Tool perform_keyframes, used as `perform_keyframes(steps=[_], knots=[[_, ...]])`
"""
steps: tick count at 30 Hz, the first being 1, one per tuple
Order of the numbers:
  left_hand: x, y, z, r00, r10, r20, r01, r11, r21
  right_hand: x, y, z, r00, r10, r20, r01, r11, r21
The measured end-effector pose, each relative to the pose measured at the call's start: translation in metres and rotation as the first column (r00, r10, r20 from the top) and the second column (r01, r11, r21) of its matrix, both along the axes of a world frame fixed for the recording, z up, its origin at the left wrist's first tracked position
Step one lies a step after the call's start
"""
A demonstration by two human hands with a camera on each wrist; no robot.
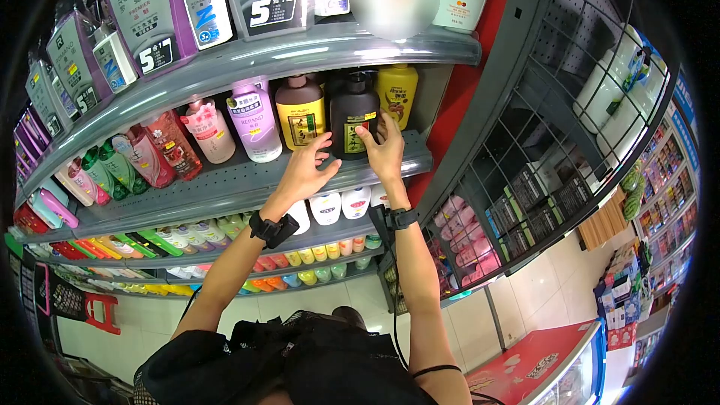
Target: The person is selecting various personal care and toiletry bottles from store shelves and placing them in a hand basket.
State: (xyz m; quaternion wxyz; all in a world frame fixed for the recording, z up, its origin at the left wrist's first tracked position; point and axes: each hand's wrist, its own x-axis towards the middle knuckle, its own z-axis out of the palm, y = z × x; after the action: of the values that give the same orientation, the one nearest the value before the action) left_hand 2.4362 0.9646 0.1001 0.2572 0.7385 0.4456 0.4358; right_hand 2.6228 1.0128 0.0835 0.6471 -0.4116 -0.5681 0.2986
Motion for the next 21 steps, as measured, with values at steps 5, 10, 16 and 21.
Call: perform_keyframes(steps=[5, 10, 16, 21], knots=[[-0.006, -0.004, 0.0, 1.0, -0.024, 0.003, 0.024, 1.0, 0.008, 0.0, -0.011, 0.002, 0.998, 0.026, -0.05, -0.028, 0.999, -0.039], [-0.017, -0.013, 0.002, 0.993, -0.046, 0.107, 0.034, 0.994, 0.106, 0.008, -0.032, 0.003, 0.994, -0.101, 0.051, 0.098, 0.993, 0.063], [-0.045, -0.048, 0.003, 0.967, -0.16, 0.198, 0.166, 0.986, -0.015, 0.01, -0.089, -0.006, 0.989, -0.142, -0.036, 0.143, 0.99, 0.019], [-0.075, -0.08, -0.043, 0.94, -0.34, -0.005, 0.33, 0.914, -0.235, 0.021, -0.134, -0.067, 0.997, 0.072, 0.014, -0.067, 0.97, -0.234]])
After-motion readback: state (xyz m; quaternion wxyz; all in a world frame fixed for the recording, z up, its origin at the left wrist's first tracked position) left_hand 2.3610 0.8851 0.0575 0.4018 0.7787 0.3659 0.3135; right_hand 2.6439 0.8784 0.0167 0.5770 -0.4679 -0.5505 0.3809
